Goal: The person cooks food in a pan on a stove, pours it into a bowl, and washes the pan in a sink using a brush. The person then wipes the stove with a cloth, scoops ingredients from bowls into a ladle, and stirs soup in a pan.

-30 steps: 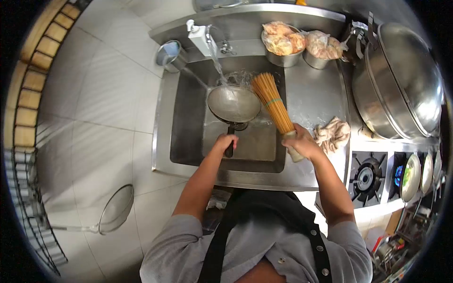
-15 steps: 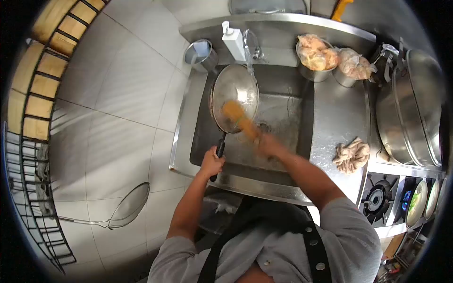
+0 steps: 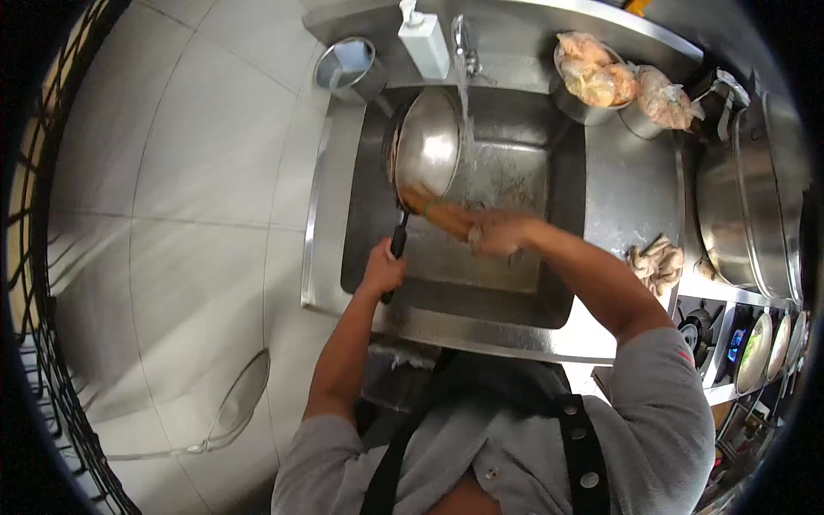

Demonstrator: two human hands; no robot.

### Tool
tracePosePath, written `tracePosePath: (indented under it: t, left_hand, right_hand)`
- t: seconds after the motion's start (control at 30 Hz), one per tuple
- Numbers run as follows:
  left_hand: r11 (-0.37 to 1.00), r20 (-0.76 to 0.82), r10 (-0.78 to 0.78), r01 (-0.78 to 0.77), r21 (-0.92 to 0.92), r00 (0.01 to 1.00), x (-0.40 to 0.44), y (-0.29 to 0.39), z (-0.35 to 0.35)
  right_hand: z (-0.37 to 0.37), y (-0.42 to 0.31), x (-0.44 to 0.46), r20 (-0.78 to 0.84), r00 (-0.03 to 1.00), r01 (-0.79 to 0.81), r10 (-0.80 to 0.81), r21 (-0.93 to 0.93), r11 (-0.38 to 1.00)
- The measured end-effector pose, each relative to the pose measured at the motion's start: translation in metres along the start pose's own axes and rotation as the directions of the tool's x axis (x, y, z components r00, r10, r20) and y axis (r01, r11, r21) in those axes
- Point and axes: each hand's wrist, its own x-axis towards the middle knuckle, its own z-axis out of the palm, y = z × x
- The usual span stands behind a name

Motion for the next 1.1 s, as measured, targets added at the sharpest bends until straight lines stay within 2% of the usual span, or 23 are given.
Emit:
tracePosePath:
  t: [0.03,0.1,0.13,0.2,0.27,0.3,0.33,0.4,0.47,0.53,0.57,0.67,0.7,0.73,0.77,0.83,0.87,0.9,0.93,0.97,1.0,1.03,1.1]
  left_hand:
    - [1.0,0.006,-0.009,0.009,0.0,1.0,0.001,0.008,-0.003]
    - [0.998,0.017,-0.057,0.057,-0.021,0.998,-0.007,0.012,0.004]
    - [0.996,0.02,-0.081,0.082,-0.039,0.996,-0.008,0.015,0.013]
    - [0.986,0.056,-0.115,0.12,-0.113,0.992,-0.011,0.018,0.033]
    - [0.964,0.122,-0.13,0.154,-0.217,0.984,-0.006,0.012,0.049]
    - [0.953,0.174,-0.078,0.124,-0.278,0.982,0.002,-0.006,0.054]
    - [0.956,0.189,-0.095,0.143,-0.258,0.977,0.0,-0.001,0.057]
    - [0.959,0.207,-0.13,0.176,-0.221,0.97,-0.01,0.009,0.07]
    - [0.972,0.213,-0.117,0.156,-0.177,0.97,-0.013,0.016,0.087]
    - [0.966,0.238,-0.142,0.187,-0.178,0.961,-0.01,0.016,0.104]
    - [0.978,0.288,-0.158,0.189,-0.085,0.945,-0.009,0.017,0.108]
    - [0.975,0.231,-0.139,0.174,-0.139,0.963,-0.013,0.019,0.116]
    - [0.976,0.246,-0.151,0.184,-0.118,0.957,-0.016,0.017,0.116]
    - [0.978,0.261,-0.158,0.188,-0.094,0.952,-0.015,0.016,0.115]
    - [0.98,0.272,-0.158,0.183,-0.072,0.949,-0.012,0.019,0.114]
    - [0.981,0.267,-0.151,0.176,-0.075,0.952,-0.015,0.01,0.117]
    - [0.982,0.246,-0.134,0.162,-0.097,0.96,-0.016,0.009,0.118]
    - [0.982,0.246,-0.135,0.162,-0.096,0.96,-0.016,0.012,0.113]
    - [0.983,0.2,-0.117,0.143,-0.119,0.973,-0.02,0.019,0.104]
    - [0.981,0.155,-0.096,0.12,-0.151,0.983,-0.028,0.028,0.099]
    - [0.975,0.119,-0.089,0.111,-0.191,0.989,-0.038,0.032,0.101]
    - [0.984,0.054,-0.084,0.091,-0.154,0.995,-0.051,0.03,0.1]
    - [0.998,-0.048,-0.05,0.048,-0.039,0.998,-0.062,0.036,0.082]
  right_hand:
    - [0.012,0.019,0.016,-0.058,0.998,0.025,-0.029,-0.071,0.997]
    - [0.019,0.037,0.036,-0.133,0.989,-0.069,0.059,-0.067,0.995]
    - [0.005,0.035,0.045,-0.158,0.971,-0.181,0.18,0.013,0.983]
    - [0.001,0.027,0.041,-0.129,0.945,-0.262,0.301,0.252,0.932]
    - [0.014,-0.003,0.004,-0.05,0.96,-0.203,0.274,0.548,0.811]
    - [0.034,0.005,0.002,-0.101,0.961,-0.165,0.258,0.539,0.826]
    - [0.046,0.015,0.0,-0.163,0.957,-0.122,0.239,0.522,0.844]
    - [0.046,0.028,0.006,-0.179,0.948,-0.136,0.263,0.52,0.844]
    - [0.005,0.021,-0.001,-0.088,0.928,-0.251,0.361,0.567,0.784]
    - [0.017,0.01,0.021,-0.141,0.956,-0.098,0.257,0.671,0.735]
    - [0.023,0.008,0.027,-0.174,0.964,-0.019,0.201,0.708,0.706]
    - [0.027,0.009,0.018,-0.377,0.92,0.141,0.109,0.576,0.805]
    - [0.029,0.027,0.041,-0.429,0.894,0.146,0.13,0.553,0.82]
    - [0.021,0.032,0.055,-0.268,0.924,-0.034,0.271,0.65,0.759]
    - [0.018,0.032,0.05,-0.248,0.929,0.01,0.273,0.758,0.652]
    - [0.013,0.024,0.015,-0.189,0.974,0.059,0.126,0.747,0.662]
    - [0.014,0.023,-0.012,-0.128,0.992,0.092,-0.016,0.614,0.784]
    - [0.037,0.043,-0.01,-0.087,0.989,0.148,-0.12,0.636,0.757]
    - [0.053,0.075,0.0,-0.085,0.94,0.337,-0.33,0.373,0.864]
    - [0.036,0.085,-0.028,0.037,0.959,0.22,-0.281,0.531,0.819]
    - [0.012,0.09,-0.039,0.197,0.976,0.025,-0.095,0.328,0.944]
    - [-0.005,0.087,-0.051,0.293,0.947,-0.164,0.131,0.089,0.982]
    - [-0.02,0.077,-0.094,-0.008,1.0,0.014,-0.013,0.063,0.998]
